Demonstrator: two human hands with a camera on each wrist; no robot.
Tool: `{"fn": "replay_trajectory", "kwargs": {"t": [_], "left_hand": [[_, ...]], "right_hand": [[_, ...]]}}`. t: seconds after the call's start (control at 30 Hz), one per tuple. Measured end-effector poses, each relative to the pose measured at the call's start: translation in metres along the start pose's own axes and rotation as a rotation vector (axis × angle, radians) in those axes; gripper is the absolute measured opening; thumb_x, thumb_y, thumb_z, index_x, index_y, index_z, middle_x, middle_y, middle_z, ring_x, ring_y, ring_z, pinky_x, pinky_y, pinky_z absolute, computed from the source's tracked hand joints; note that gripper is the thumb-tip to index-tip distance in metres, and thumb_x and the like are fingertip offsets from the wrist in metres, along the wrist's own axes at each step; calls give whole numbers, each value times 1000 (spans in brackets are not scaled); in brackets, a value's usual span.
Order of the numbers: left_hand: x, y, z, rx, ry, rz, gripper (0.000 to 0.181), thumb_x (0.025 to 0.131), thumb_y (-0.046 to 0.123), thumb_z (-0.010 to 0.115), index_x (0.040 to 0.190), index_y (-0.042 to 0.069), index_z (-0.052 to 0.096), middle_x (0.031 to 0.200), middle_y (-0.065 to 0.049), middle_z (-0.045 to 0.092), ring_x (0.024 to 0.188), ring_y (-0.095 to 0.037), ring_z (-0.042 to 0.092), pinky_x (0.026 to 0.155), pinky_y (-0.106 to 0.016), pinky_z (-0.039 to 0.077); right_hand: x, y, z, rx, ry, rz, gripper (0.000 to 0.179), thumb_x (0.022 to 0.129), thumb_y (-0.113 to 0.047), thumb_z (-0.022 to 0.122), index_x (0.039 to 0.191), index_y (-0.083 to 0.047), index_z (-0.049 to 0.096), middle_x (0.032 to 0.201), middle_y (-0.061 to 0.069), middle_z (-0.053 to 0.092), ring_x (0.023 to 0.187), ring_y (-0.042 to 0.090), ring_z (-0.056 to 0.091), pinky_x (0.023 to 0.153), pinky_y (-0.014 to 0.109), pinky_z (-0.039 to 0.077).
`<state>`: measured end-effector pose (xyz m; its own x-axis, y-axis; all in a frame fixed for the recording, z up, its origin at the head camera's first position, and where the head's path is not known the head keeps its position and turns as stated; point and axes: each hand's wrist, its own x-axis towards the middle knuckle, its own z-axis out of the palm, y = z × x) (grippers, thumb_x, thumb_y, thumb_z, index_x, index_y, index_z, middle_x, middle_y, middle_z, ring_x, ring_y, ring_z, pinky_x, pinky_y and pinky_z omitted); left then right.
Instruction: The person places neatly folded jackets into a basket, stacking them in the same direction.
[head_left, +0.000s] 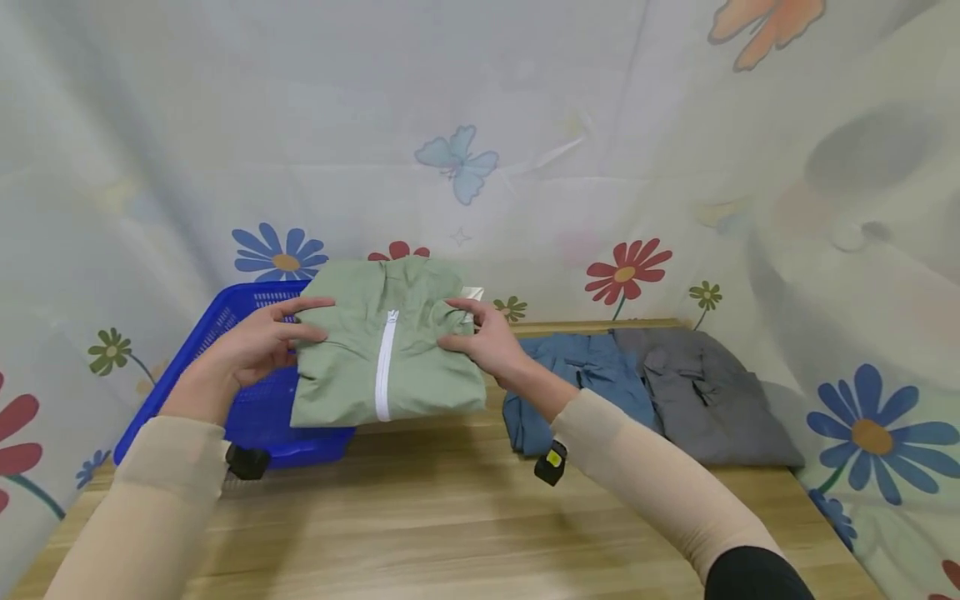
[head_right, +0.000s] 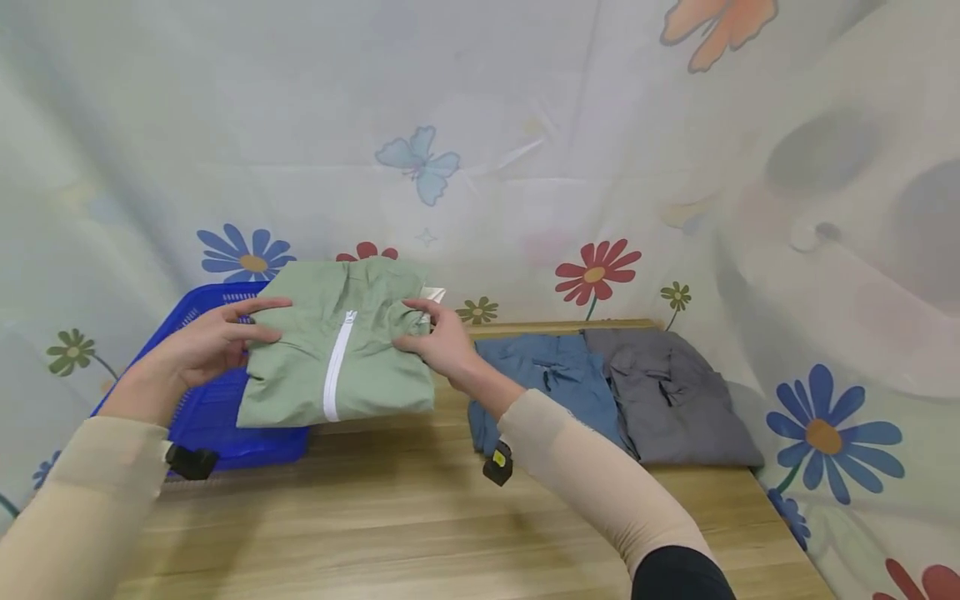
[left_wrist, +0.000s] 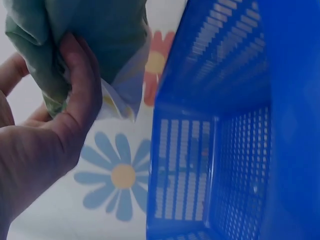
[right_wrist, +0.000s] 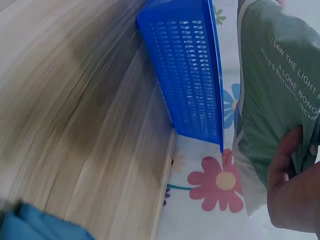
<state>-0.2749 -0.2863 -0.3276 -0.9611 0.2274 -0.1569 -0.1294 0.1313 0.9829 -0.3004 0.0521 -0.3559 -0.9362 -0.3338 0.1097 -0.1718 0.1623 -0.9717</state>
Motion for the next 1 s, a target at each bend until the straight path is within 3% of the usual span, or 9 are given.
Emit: {"fn": "replay_trajectory", "kwargs": {"t": [0.23, 0.6, 1.0], "left_hand": [[-6, -8, -30, -23, -13, 11, 55, 99, 7, 69, 148, 17, 47, 111, 1, 71, 92, -19, 72, 78, -36, 59], [-14, -17, -69, -76, -34, 21, 46, 100, -3, 62, 138, 22, 58, 103, -8, 72, 83, -23, 74, 70, -36, 61], [-23, -28, -120, 47, -53, -6, 49, 103, 0, 58, 141, 32, 57, 116, -2, 69, 92, -24, 73, 76, -41, 61]], "right_hand": [[10, -1, 23, 57, -37, 0, 62, 91, -9, 78, 148, -16, 55, 140, 8, 57, 118, 23, 61, 88, 37, 54], [22, -5, 63, 53, -18, 17, 62, 87, -6, 80, 144, -19, 60, 134, 3, 59, 110, 16, 61, 85, 32, 53], [37, -6, 109, 40, 21, -22, 59, 83, -1, 82, 138, -14, 65, 127, -2, 60, 103, 7, 57, 88, 23, 49]]}}
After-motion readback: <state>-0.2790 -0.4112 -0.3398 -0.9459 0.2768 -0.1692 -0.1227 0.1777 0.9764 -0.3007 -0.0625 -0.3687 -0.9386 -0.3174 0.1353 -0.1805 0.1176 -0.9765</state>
